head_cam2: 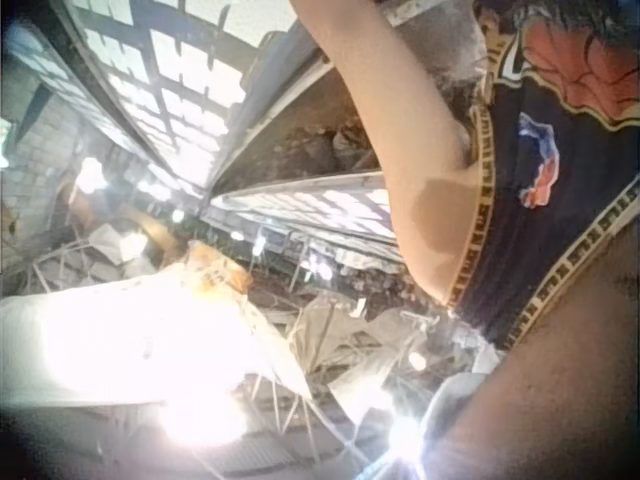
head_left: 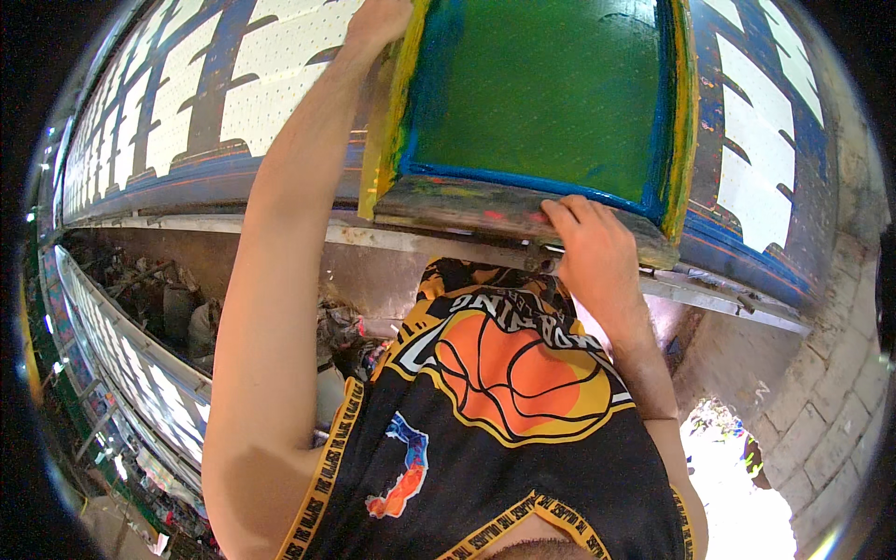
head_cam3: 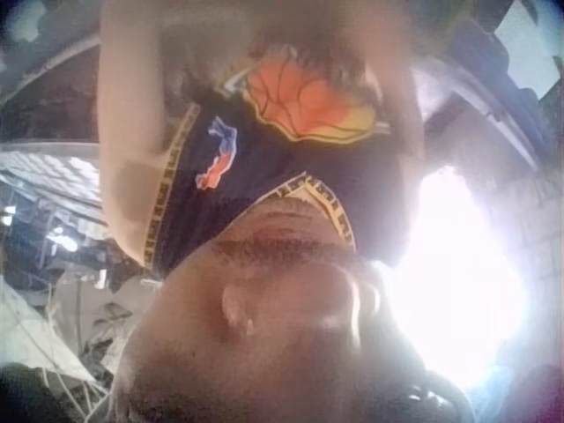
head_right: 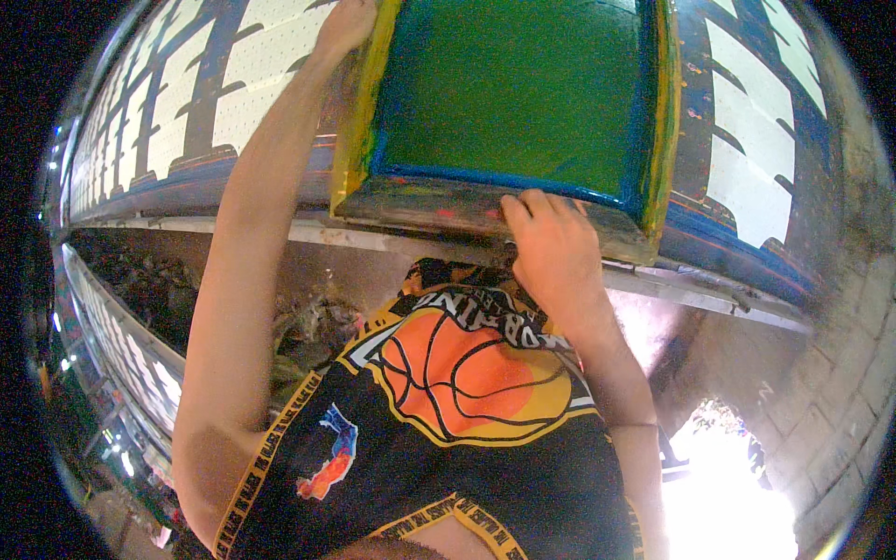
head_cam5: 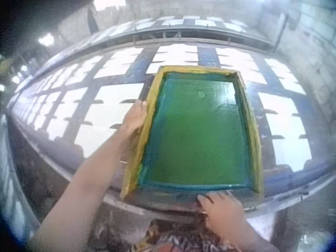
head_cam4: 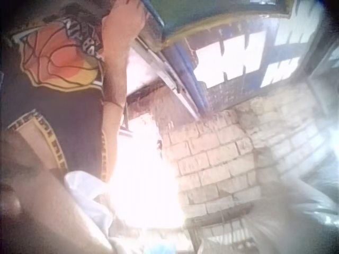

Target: The person repeatedly inks a screen printing frame with green ink using a squeegee, spreading the ink evenly across the mesh. The person then lifts and repositions the frame multiple times during the process.

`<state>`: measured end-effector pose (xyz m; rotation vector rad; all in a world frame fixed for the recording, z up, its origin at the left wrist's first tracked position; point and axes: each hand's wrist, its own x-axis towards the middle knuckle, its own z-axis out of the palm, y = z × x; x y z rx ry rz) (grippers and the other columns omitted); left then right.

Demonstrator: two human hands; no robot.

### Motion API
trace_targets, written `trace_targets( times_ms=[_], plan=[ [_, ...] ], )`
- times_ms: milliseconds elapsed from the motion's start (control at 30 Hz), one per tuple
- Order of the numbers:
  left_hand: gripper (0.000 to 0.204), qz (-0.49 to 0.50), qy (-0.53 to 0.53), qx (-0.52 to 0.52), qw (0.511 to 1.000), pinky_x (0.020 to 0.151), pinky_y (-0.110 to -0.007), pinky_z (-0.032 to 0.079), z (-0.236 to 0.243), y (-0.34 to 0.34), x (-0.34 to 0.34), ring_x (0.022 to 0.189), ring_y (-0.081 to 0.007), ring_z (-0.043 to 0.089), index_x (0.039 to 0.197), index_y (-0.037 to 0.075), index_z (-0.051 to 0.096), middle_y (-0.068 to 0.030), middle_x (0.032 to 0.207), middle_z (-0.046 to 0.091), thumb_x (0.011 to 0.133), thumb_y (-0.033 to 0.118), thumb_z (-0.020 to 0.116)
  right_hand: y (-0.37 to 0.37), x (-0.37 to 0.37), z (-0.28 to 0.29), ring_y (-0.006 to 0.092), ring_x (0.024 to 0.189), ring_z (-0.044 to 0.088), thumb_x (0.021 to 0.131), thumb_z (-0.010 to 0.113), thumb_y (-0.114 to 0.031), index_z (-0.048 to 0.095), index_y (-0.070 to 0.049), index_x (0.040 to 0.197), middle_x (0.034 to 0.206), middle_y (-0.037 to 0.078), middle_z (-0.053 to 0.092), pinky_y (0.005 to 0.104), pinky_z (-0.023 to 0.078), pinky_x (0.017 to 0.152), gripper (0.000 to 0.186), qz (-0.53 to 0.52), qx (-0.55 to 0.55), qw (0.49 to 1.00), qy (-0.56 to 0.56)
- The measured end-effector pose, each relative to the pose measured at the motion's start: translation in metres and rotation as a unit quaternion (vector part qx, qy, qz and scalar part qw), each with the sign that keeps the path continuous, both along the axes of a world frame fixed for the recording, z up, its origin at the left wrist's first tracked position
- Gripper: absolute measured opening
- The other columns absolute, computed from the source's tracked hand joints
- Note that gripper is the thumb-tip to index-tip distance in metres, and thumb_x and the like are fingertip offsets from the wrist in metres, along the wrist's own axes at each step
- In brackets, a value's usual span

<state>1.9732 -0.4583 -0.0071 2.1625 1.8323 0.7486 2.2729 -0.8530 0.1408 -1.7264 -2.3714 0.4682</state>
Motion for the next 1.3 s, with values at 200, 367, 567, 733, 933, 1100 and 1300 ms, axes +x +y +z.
trace_targets(
  times_ms=[200,367,567,733,933,1100,1300],
  plan=[
    [0.047,0.036,0.007,-0.014,0.999,0.086,-0.065,0.057,0.016,-0.013,0.014,0.097,-0.0561,0.071,0.112,-0.004,0.059,-0.0377,0.101,0.072,0.114,0.039,0.038,0.014,-0.028,-0.004,0.0313,0.107,0.075,0.076,0.069,0.003,0.077,-0.009,0.120,0.120,0.008,0.077,0.0439,0.061,0.090,0.046,-0.046,-0.036,0.996,-0.074],
    [0.047,0.031,-0.016,0.016,0.999,0.085,-0.065,0.058,0.022,-0.023,0.017,0.095,-0.0556,0.072,0.112,-0.003,0.059,-0.0369,0.100,0.073,0.114,0.039,0.038,0.007,-0.027,0.018,0.0306,0.108,0.076,0.077,0.064,0.005,0.079,-0.011,0.121,0.119,0.010,0.080,0.0426,0.062,0.090,0.049,-0.045,-0.004,0.997,-0.063],
    [0.046,0.035,-0.010,-0.002,0.999,0.084,-0.063,0.059,0.023,-0.020,0.020,0.095,-0.0538,0.073,0.112,-0.002,0.059,-0.0357,0.099,0.073,0.114,0.038,0.039,0.011,-0.026,0.037,0.0308,0.108,0.077,0.072,0.064,0.010,0.079,-0.009,0.120,0.119,0.011,0.080,0.0420,0.062,0.093,0.054,-0.057,0.008,0.997,-0.055],
    [0.042,0.021,-0.015,0.019,0.999,0.081,-0.062,0.059,0.012,-0.013,0.017,0.092,-0.0520,0.074,0.108,-0.002,0.058,-0.0353,0.096,0.073,0.113,0.036,0.041,0.021,-0.024,0.014,0.0314,0.108,0.077,0.072,0.065,0.009,0.079,-0.009,0.122,0.121,0.011,0.079,0.0424,0.061,0.093,0.054,-0.070,-0.006,0.996,-0.048],
    [0.041,0.009,-0.028,0.032,0.999,0.079,-0.064,0.057,-0.003,-0.002,0.010,0.088,-0.0544,0.071,0.107,-0.002,0.056,-0.0360,0.094,0.071,0.113,0.036,0.043,0.028,-0.024,-0.017,0.0295,0.110,0.075,0.075,0.074,0.000,0.077,-0.013,0.119,0.119,0.007,0.078,0.0441,0.060,0.094,0.046,-0.074,0.015,0.996,-0.052],
    [0.040,0.003,-0.037,0.038,0.999,0.079,-0.065,0.055,0.001,-0.003,0.007,0.089,-0.0565,0.069,0.108,-0.002,0.055,-0.0369,0.094,0.071,0.113,0.036,0.043,0.063,-0.022,-0.021,0.0330,0.109,0.074,0.076,0.066,0.004,0.077,-0.012,0.122,0.121,0.008,0.078,0.0450,0.060,0.092,0.050,-0.096,0.034,0.992,-0.074],
    [0.048,0.014,-0.027,-0.087,0.996,0.101,-0.060,0.051,0.031,-0.019,0.011,0.119,-0.0508,0.065,0.127,0.000,0.060,-0.0316,0.124,0.070,0.114,0.041,0.041,0.190,0.018,-0.031,0.0368,0.103,0.075,0.082,0.070,-0.005,0.079,-0.016,0.120,0.115,0.010,0.078,0.0495,0.061,0.088,0.040,-0.109,0.045,0.986,-0.116]
  ],
)
